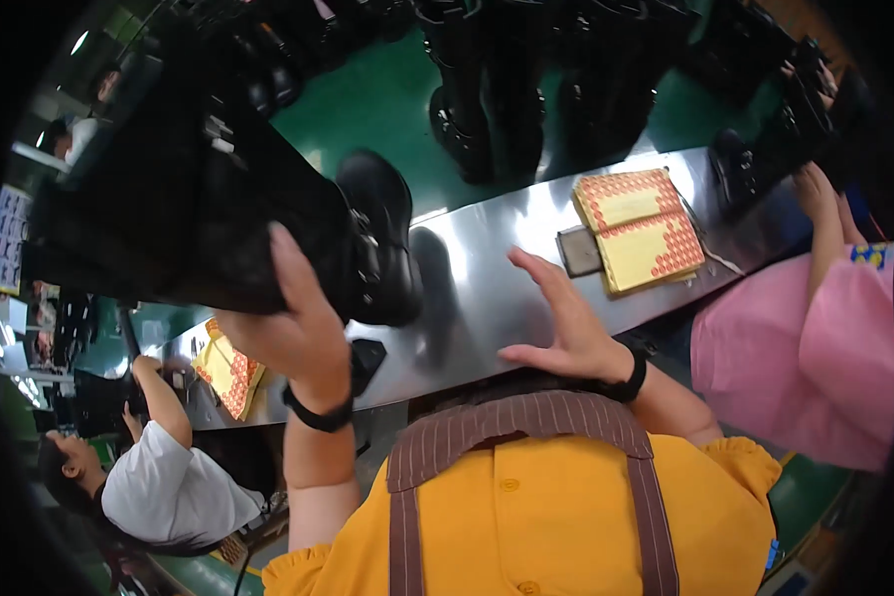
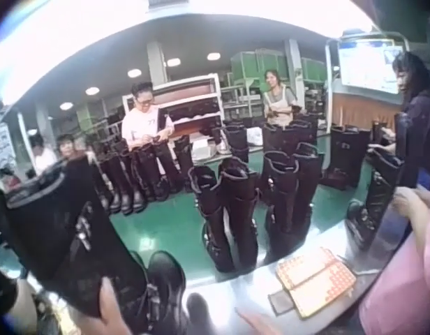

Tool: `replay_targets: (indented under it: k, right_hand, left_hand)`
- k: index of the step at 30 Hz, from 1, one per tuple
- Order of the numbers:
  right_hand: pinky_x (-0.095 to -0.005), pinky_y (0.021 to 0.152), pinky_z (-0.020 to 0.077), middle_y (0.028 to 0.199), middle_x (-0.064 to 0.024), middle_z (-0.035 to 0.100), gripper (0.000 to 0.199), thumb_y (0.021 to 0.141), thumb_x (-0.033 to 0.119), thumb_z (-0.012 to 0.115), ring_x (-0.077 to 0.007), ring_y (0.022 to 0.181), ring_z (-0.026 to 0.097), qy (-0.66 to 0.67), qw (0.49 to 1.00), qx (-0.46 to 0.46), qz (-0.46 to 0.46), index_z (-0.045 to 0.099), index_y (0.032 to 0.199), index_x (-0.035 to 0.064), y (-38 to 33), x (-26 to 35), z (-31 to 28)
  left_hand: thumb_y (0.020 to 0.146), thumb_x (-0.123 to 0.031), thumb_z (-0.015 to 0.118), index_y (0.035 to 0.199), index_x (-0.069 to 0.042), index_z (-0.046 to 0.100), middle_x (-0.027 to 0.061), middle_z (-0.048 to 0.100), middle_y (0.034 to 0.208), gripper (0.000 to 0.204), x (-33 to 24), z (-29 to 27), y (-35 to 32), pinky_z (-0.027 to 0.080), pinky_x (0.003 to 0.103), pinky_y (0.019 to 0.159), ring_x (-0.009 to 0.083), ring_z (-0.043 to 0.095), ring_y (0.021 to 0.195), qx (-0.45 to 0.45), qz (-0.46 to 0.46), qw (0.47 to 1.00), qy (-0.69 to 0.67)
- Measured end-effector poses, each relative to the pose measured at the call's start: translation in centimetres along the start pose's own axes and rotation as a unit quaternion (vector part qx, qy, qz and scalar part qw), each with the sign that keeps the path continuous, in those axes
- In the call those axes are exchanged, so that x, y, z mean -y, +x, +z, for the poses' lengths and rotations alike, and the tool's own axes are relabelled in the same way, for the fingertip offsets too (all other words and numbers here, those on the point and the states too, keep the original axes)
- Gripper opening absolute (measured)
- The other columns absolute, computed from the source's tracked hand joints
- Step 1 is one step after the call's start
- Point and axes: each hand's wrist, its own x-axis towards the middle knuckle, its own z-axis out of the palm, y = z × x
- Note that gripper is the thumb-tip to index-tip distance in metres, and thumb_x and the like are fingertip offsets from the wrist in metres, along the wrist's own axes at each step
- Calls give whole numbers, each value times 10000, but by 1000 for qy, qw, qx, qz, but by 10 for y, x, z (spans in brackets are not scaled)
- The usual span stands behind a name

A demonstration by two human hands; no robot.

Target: The recorder is inspecting and cleaning black boots on a production line, checking the zippers and wiping the surfaces.

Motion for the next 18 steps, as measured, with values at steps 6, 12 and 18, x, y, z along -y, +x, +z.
replay_targets:
  k: [6, 12, 18]
  right_hand:
    - [-460, 1113, 275, 1479, -266, 274, 1073, 649, 349, 857, -421, 1350, 311, 19, 995, 41, -93, 243, 1454, -4, 22, 31, 42]
    - [-410, 946, 437, 1195, -211, 564, 508, 705, 104, 749, -372, 1102, 549, 38, 997, 55, -23, 565, 1167, -2, 4, 12, 50]
    - [-381, 907, 456, 1100, -212, 609, 472, 747, -22, 638, -374, 1030, 585, 25, 994, -86, -61, 548, 1210, 4, -6, 10, 37]
  left_hand:
    - [829, -650, 564, 1187, 5, 620, 250, 580, 1228, 749, -9, -50, -87, 376, 457, 1016, 470, 525, 1147, 319, 60, 932, -162]
    - [831, -67, 606, 1277, -4, 589, 260, 631, 1120, 451, 3, -47, -98, 485, 406, 887, 414, 634, 997, 225, 123, 962, -89]
    - [748, 56, 560, 1068, 15, 676, 271, 624, 1132, 343, -9, -37, -136, 381, 451, 1034, 407, 580, 1111, 146, 55, 976, -154]
